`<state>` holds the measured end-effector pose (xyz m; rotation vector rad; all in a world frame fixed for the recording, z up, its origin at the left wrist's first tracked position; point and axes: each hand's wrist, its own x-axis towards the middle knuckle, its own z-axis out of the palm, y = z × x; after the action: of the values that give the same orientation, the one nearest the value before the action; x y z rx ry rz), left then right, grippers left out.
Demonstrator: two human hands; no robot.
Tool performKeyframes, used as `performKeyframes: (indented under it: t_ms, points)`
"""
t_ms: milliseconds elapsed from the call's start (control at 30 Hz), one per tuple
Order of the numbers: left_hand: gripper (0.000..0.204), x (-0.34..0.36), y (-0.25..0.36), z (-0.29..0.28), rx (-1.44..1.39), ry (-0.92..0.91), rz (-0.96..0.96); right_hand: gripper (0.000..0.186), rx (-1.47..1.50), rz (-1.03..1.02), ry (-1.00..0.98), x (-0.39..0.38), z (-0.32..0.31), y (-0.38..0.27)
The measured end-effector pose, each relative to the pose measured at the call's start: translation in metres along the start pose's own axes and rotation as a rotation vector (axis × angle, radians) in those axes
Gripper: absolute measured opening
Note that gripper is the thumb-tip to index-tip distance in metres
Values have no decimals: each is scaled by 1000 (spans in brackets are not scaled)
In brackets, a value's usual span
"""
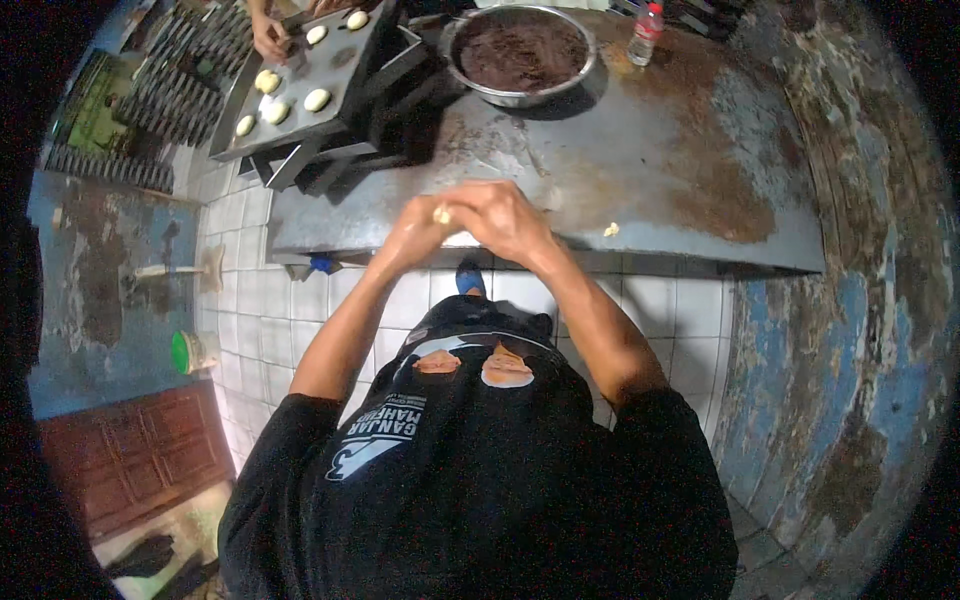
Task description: The person fills small pieces of dough with a dark filling from a bowl, rolls them into round buns by hand, and places them onto a metal baking tray.
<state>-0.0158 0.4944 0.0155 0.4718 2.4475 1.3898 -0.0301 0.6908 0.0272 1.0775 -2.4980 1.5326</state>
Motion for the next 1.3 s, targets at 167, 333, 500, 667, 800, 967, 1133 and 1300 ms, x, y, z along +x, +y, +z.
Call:
performKeyframes:
  t_ms: [167,333,500,667,800,967,1133,1300]
  points:
    - [53,-14,-4,-39,-691,304,-286,47,-108,-99,492,42,58,-24]
    - [64,-17,-17,-84,-1277,411,65,41,354,193,416,106,132,-29]
    - [61,-12,-54,-178,-884,719,80,27,1008,427,220,200,179,-71]
    - [78,-9,-99,-260,-1056,698,163,27,935,624,0,323,171,-55]
    - [67,-23,-113,-316,-870,817,198,57,-482,248,301,430,158,33]
    - [43,-77,-172,-352,-924,754,103,60,-994,208,-205,480,186,113]
    - [38,-95,-191,-370,-852,800,126,69,-774,147,-152,476,188,171]
    - [35,-97,-208,-377,-799,817,150,91,-41,753,-301,542,185,86]
